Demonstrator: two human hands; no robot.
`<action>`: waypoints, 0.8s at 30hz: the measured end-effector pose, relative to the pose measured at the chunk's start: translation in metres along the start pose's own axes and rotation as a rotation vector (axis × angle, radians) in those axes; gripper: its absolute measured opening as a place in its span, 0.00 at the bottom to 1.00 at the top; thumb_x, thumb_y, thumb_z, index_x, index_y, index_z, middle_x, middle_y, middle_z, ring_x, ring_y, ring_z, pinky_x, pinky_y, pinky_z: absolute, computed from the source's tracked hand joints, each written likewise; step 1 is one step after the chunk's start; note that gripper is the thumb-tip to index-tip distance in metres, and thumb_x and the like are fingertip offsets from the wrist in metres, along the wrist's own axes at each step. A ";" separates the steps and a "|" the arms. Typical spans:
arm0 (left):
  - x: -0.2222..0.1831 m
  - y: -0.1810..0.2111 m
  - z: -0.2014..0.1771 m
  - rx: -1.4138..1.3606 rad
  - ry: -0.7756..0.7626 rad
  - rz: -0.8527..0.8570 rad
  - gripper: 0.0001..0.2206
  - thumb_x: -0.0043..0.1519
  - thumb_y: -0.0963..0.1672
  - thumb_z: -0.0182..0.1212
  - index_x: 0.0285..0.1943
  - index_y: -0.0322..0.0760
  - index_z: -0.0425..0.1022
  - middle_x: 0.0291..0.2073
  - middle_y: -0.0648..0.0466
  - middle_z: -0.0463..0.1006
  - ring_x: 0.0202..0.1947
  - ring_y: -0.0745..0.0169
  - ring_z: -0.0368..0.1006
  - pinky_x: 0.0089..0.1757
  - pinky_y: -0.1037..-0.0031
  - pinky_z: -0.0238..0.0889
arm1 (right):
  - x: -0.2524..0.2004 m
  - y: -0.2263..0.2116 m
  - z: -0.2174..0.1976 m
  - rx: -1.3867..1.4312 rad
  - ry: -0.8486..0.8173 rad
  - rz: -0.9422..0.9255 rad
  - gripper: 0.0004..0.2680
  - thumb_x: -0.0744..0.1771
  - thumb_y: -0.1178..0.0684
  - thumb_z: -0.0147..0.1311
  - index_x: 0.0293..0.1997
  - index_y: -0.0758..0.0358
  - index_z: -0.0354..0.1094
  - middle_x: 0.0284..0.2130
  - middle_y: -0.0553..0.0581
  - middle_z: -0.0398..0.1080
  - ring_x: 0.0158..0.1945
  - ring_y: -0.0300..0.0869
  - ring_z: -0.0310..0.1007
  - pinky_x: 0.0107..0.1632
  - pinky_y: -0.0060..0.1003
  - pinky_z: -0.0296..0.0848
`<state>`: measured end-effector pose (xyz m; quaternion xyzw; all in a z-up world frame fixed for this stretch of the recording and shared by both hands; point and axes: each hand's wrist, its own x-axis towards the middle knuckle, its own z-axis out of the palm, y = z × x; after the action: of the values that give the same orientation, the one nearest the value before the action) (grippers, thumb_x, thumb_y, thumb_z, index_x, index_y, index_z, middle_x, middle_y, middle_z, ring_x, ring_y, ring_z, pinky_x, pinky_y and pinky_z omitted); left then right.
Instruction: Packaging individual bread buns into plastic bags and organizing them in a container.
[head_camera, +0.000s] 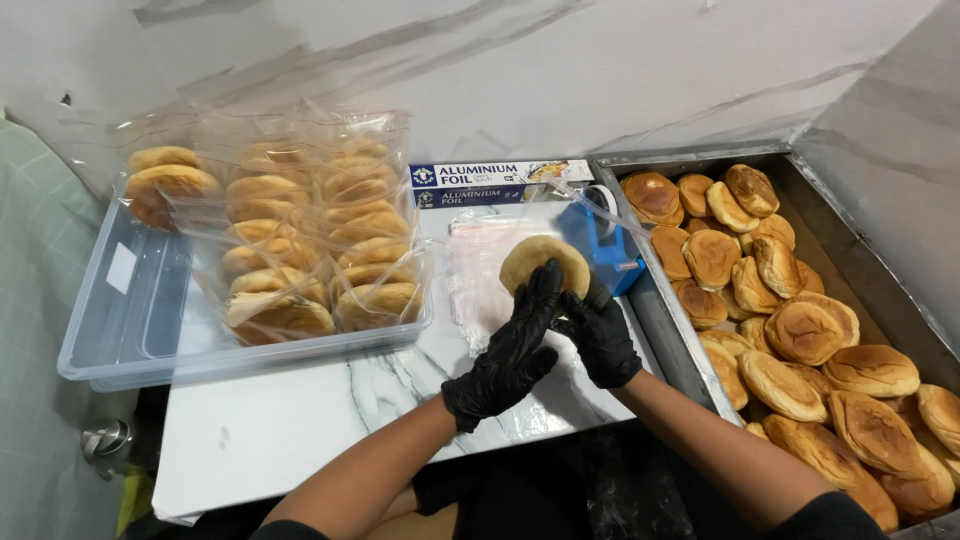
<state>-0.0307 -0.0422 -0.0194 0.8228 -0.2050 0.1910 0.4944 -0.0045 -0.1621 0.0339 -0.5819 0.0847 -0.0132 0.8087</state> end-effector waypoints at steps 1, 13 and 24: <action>0.002 -0.010 -0.004 0.000 0.001 -0.002 0.31 0.64 0.60 0.54 0.75 0.54 0.61 0.71 0.54 0.65 0.72 0.61 0.57 0.68 0.68 0.46 | -0.003 -0.003 0.004 -0.001 -0.001 0.001 0.12 0.66 0.61 0.60 0.54 0.67 0.69 0.36 0.63 0.75 0.34 0.52 0.79 0.40 0.47 0.83; 0.013 -0.029 -0.023 0.405 0.107 0.074 0.38 0.66 0.55 0.54 0.82 0.39 0.43 0.78 0.29 0.27 0.75 0.20 0.21 0.67 0.37 0.25 | -0.014 -0.014 0.018 -0.114 0.121 -0.063 0.09 0.66 0.58 0.63 0.48 0.65 0.71 0.33 0.58 0.77 0.33 0.46 0.81 0.37 0.42 0.83; 0.022 -0.026 -0.014 -0.944 0.218 -0.236 0.39 0.54 0.38 0.73 0.76 0.38 0.56 0.62 0.50 0.70 0.61 0.65 0.65 0.59 0.67 0.66 | 0.005 0.024 -0.027 -0.938 -0.524 -0.877 0.33 0.61 0.51 0.67 0.75 0.61 0.52 0.69 0.60 0.60 0.72 0.56 0.55 0.70 0.53 0.55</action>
<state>-0.0002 -0.0220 -0.0214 0.5021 -0.1216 0.1053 0.8497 -0.0053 -0.1809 0.0024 -0.8346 -0.3597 -0.1597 0.3855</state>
